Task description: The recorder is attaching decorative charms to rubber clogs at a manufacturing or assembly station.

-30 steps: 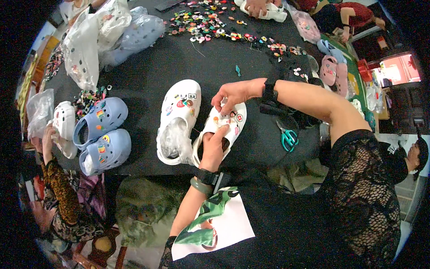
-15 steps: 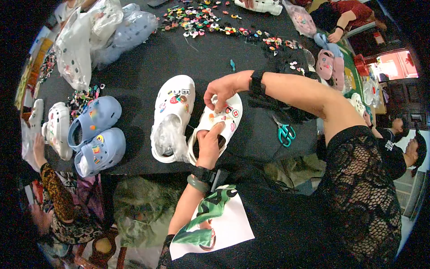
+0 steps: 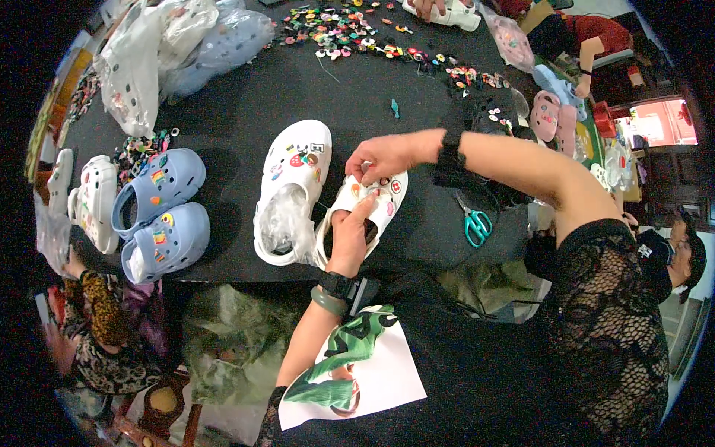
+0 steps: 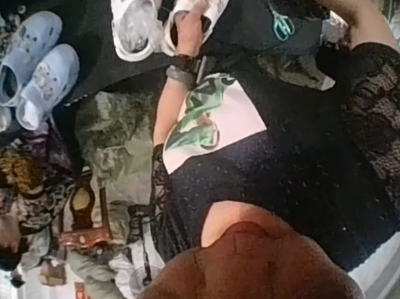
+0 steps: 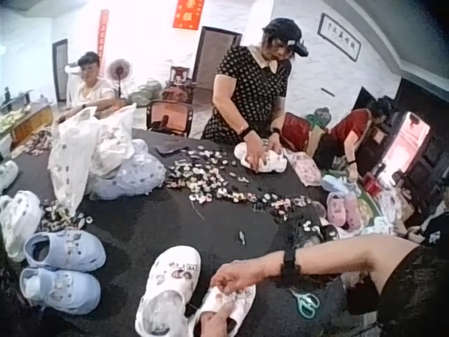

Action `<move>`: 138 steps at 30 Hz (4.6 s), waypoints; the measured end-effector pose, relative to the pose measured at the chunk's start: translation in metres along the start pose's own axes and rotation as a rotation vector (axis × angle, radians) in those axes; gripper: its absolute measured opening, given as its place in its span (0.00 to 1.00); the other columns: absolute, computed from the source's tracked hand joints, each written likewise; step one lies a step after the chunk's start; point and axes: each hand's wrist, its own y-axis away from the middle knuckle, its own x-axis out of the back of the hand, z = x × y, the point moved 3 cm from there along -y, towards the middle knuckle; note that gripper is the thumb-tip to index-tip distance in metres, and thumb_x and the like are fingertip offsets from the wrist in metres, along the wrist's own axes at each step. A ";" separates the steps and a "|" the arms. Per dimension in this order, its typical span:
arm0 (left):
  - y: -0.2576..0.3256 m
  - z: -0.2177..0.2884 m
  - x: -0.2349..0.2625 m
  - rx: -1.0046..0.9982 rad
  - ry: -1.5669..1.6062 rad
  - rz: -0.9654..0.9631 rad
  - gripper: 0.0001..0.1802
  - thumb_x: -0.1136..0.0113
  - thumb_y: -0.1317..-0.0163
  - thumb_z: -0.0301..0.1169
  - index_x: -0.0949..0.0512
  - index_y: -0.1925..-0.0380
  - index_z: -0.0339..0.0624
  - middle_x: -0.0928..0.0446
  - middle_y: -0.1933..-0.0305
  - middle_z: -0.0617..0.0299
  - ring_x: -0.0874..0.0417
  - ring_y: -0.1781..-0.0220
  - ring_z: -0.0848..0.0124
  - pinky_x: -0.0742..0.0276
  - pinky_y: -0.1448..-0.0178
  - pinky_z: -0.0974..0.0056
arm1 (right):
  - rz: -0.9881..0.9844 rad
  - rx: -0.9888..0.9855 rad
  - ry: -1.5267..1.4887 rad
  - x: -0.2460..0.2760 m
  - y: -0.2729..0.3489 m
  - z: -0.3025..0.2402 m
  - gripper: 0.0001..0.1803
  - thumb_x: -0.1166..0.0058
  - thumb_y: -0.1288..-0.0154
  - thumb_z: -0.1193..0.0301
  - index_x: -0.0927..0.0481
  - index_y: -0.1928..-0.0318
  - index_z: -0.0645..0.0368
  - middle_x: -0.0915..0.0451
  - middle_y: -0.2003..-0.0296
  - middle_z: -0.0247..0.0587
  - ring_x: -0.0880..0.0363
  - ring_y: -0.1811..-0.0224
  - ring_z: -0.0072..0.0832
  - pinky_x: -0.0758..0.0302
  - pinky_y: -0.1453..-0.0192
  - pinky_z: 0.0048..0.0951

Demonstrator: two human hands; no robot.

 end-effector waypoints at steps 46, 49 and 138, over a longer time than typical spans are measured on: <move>-0.015 -0.018 0.016 -0.260 -0.443 0.120 0.10 0.46 0.39 0.28 0.24 0.63 0.32 0.23 0.67 0.66 0.25 0.66 0.80 0.30 0.63 0.71 | 0.289 -0.082 0.388 -0.020 0.003 0.009 0.26 0.39 0.51 0.62 0.32 0.50 0.52 0.31 0.51 0.40 0.38 0.47 0.39 0.42 0.49 0.44; -0.017 -0.019 0.019 -0.262 -0.448 0.104 0.10 0.46 0.40 0.27 0.24 0.62 0.31 0.23 0.66 0.66 0.25 0.65 0.80 0.30 0.63 0.71 | 0.382 -0.048 0.435 -0.025 0.002 0.010 0.25 0.39 0.51 0.62 0.31 0.52 0.52 0.32 0.52 0.39 0.39 0.48 0.39 0.43 0.49 0.44; -0.014 -0.016 0.012 -0.279 -0.262 0.080 0.13 0.47 0.40 0.31 0.24 0.66 0.29 0.21 0.67 0.60 0.22 0.67 0.73 0.29 0.62 0.67 | 0.398 0.290 1.040 -0.066 0.051 -0.023 0.27 0.47 0.52 0.74 0.32 0.49 0.72 0.32 0.50 0.54 0.35 0.45 0.43 0.30 0.46 0.36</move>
